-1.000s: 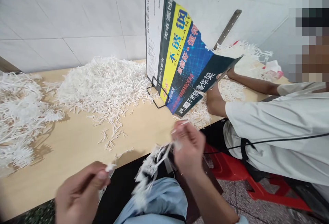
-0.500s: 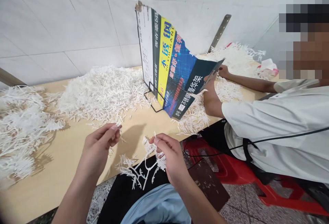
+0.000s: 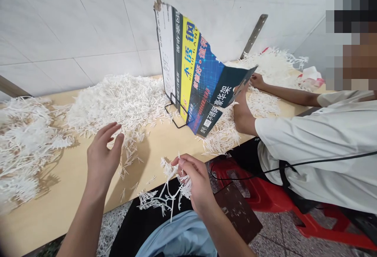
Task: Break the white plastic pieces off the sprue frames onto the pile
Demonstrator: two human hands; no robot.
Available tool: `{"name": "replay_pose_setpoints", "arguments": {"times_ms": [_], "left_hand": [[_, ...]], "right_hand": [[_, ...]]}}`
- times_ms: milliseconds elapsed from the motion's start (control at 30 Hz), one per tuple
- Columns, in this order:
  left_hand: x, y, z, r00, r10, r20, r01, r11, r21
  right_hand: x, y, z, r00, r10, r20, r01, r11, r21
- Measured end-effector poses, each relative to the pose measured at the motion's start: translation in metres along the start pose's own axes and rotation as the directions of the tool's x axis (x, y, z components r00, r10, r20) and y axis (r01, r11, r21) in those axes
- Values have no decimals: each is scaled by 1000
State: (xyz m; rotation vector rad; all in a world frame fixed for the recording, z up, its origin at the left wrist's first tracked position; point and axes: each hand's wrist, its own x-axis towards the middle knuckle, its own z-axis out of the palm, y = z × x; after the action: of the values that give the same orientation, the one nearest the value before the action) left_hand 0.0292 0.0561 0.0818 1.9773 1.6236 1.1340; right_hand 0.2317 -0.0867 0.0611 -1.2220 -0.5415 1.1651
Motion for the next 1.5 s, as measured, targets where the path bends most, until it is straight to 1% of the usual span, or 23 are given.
{"name": "replay_pose_setpoints", "arguments": {"times_ms": [100, 200, 300, 367, 400, 467, 533, 600, 700, 767, 800, 833, 900, 1000, 1033, 1067, 1133, 1200, 1233, 1300, 1367, 1433, 1500], "left_hand": [[-32, -1, -4, 998, 45, -31, -45, 999, -6], [-77, -13, -12, 996, 83, -26, -81, 993, 81], [-118, -30, -15, 993, 24, 113, -54, 962, 266], [-135, -37, -10, 981, -36, 193, -41, 923, 383], [-138, -38, -5, 976, -55, 211, -40, 905, 423], [-131, -38, 7, 971, -86, 221, -27, 885, 465], [-106, -37, 19, 965, -131, 229, 9, 883, 470], [-69, -38, 31, 958, -149, 244, 24, 892, 451], [-9, -44, 43, 953, -155, 261, 34, 909, 416], [17, -49, 41, 953, -139, 269, 23, 919, 393], [24, -51, 37, 957, -123, 263, 17, 927, 373], [25, -52, 31, 963, -104, 248, 11, 937, 350], [12, -48, 15, 982, -66, 176, 11, 955, 296], [-36, -33, -2, 1000, -20, 14, 16, 978, 209], [-56, -26, -3, 1000, -8, 23, 3, 985, 173], [-75, -19, -2, 993, 33, 115, -47, 992, 120], [-107, -9, 8, 932, 153, 329, -179, 983, 49], [-123, -5, 21, 879, 243, 410, -279, 960, 31], [-124, -7, 26, 866, 272, 420, -310, 950, 25], [-113, -18, 30, 859, 300, 416, -341, 940, 28], [-92, -33, 23, 883, 285, 372, -331, 941, 67], [-74, -45, 11, 937, 246, 248, -282, 952, 122], [-69, -46, 1, 975, 209, 80, -216, 971, 104]], "right_hand": [[4, 1, -4, 999, -47, -9, 47, 998, 29], [2, -9, -14, 996, -85, -20, 87, 993, 84], [-4, -41, -30, 990, -138, -9, 138, 984, 110], [-9, -68, -38, 977, -212, -28, 214, 973, 89], [-12, -81, -41, 966, -256, -45, 259, 964, 62], [-16, -99, -43, 940, -328, -88, 330, 944, 2], [-18, -104, -43, 921, -366, -130, 365, 930, -37], [-19, -98, -41, 922, -363, -136, 360, 932, -49], [-20, -78, -39, 938, -331, -108, 328, 944, -47], [-20, -66, -41, 945, -308, -109, 306, 951, -39], [-20, -62, -42, 948, -296, -117, 294, 955, -35], [-20, -59, -44, 950, -284, -126, 283, 959, -32], [-20, -55, -47, 952, -272, -142, 271, 962, -28], [-16, -50, -51, 954, -260, -147, 261, 965, -10], [-15, -48, -51, 958, -248, -145, 251, 968, 0], [-13, -45, -50, 962, -233, -141, 237, 972, 10], [-9, -41, -48, 970, -202, -132, 208, 978, 26], [-7, -39, -45, 974, -189, -123, 194, 980, 33], [-7, -39, -44, 975, -187, -121, 193, 981, 35], [-7, -41, -44, 972, -198, -126, 204, 978, 35], [-8, -42, -47, 969, -206, -137, 213, 976, 36], [-9, -40, -48, 967, -205, -148, 214, 976, 45], [-9, -36, -46, 969, -197, -151, 209, 975, 70]]}}
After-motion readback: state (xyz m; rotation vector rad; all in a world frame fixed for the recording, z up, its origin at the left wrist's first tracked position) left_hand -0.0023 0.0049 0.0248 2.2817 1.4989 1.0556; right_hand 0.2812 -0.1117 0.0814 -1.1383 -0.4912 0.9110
